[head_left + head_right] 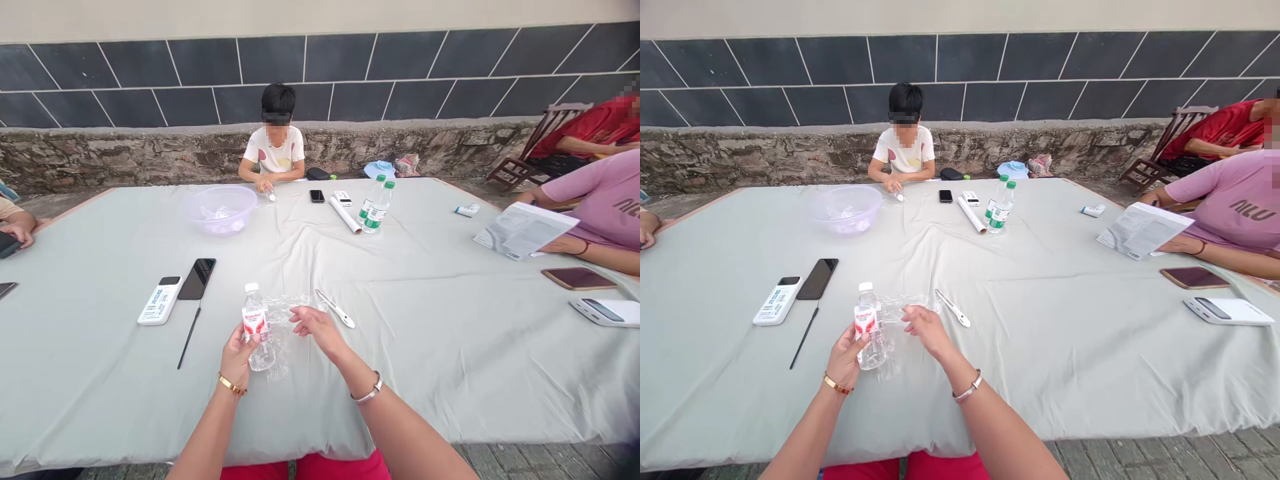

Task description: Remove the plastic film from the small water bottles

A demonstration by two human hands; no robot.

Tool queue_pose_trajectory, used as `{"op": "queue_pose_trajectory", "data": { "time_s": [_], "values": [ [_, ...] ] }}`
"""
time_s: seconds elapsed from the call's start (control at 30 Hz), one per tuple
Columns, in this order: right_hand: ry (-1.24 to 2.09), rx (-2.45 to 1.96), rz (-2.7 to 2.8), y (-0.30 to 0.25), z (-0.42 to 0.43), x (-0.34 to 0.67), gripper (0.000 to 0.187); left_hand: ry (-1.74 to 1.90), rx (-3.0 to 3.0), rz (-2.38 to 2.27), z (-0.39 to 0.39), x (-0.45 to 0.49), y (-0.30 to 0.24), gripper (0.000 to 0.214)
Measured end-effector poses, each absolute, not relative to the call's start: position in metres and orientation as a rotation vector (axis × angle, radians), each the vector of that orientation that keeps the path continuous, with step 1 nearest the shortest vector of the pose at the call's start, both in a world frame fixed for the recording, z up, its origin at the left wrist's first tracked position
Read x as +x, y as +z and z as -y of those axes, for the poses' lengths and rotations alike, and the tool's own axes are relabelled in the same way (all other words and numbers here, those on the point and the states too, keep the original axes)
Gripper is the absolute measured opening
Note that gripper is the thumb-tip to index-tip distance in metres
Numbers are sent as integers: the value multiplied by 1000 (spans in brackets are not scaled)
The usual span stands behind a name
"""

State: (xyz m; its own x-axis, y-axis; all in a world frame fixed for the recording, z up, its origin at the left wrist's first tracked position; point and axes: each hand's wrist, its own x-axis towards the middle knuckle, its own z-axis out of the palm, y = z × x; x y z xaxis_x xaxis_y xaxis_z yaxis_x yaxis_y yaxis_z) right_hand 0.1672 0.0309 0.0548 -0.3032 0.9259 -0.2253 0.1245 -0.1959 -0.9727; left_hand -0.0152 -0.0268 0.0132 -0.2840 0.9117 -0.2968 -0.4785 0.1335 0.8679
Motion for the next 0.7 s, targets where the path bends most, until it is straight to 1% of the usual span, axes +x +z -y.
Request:
{"op": "queue_pose_trajectory", "data": {
  "time_s": [0.07, 0.13, 0.3, 0.4, 0.47, 0.53, 0.6, 0.67, 0.7],
  "values": [
    [1576, -1281, 1599, 43, -29, 154, 64, 1473, 544, -1190, 28, -10, 12, 78],
    [1612, -1204, 1665, 33, -26, 139, 62, 1447, 590, -1173, 31, -7, 11, 82],
    [1848, -991, 1420, 22, -24, 128, 52, 1265, 784, -1180, 32, -18, 11, 75],
    [1836, -1023, 1303, 21, -24, 137, 49, 1125, 1033, -1397, 25, -31, 7, 78],
    [1774, -1041, 1254, 20, -24, 143, 51, 976, 1214, -1613, 20, -39, 4, 78],
    [1719, -1029, 1246, 18, -25, 148, 54, 810, 1361, -1812, 17, -44, 1, 65],
    [1680, -1006, 1266, 16, -26, 152, 57, 701, 1466, -1968, 16, -46, -1, 41],
    [1643, -990, 1296, 13, -26, 156, 59, 670, 1499, -2064, 16, -48, -2, 18],
    [1617, -987, 1312, 11, -26, 157, 59, 686, 1470, -2080, 16, -49, -2, 13]
  ]
}}
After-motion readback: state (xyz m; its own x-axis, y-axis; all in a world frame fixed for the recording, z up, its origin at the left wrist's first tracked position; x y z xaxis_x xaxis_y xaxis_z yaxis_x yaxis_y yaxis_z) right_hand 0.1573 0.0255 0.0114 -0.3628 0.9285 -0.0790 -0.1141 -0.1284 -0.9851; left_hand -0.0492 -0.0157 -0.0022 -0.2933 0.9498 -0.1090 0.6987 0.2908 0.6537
